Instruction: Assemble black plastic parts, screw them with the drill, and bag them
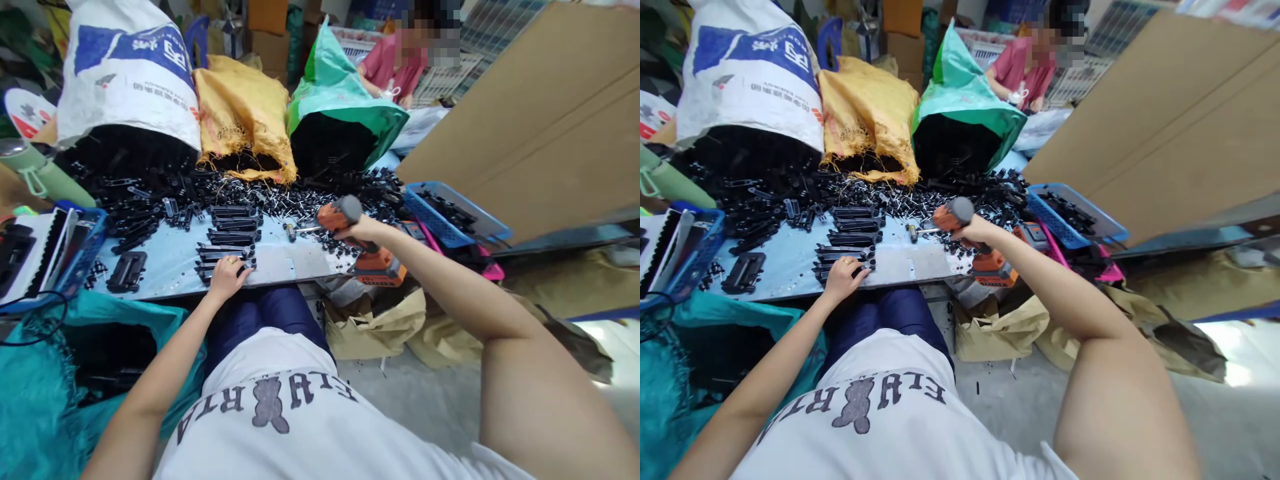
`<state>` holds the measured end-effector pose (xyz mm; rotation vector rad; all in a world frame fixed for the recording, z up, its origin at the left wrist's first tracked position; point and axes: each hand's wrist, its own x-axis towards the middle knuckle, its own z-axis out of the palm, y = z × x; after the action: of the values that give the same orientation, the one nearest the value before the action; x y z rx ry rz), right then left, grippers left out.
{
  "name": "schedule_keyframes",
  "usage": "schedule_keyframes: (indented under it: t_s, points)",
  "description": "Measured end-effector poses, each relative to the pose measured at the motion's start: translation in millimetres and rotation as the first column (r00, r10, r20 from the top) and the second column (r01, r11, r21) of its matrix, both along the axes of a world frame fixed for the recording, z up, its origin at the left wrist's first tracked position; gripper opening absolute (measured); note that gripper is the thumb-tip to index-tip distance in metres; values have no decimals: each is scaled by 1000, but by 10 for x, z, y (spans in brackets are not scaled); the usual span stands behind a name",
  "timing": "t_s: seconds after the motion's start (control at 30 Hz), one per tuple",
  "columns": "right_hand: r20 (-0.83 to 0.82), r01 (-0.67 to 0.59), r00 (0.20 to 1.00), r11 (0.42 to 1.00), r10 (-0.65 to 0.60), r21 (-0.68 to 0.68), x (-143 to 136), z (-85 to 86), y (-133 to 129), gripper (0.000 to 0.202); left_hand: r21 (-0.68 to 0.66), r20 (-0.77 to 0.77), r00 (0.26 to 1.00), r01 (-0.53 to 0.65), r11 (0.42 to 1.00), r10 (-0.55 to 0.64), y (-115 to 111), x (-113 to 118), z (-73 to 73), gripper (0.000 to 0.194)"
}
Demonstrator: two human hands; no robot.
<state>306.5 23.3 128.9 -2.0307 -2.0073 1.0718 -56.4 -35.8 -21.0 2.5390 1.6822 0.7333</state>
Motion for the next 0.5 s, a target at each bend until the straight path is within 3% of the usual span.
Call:
schedule_keyframes:
  t_s: [0.03,0.1,0.17,0.23,0.3,0.5]
  points:
    - [-55,163,985,987,-162,1,215,-29,79,58,11,24,1000,-6,1000,6,5,21,-15,42]
    - [-104,441,892,897,-440,-10,600,-78,240,57,30,72,997,-24,999,22,18,49,-38,42]
    - [-87,611,785,790,-613,-54,914,-125,383,49,46,107,994,-38,998,33,26,62,-55,40]
    - [-51,671,728,726,-683,-148,1144,-185,502,36,53,131,991,-34,998,27,29,73,-66,37]
    - [-35,677,715,704,-698,-214,1287,-264,604,27,38,137,990,-28,999,22,29,92,-67,34]
    - [-42,687,719,719,-694,-109,1392,-444,814,32,-20,44,999,-26,999,27,-46,50,32,35]
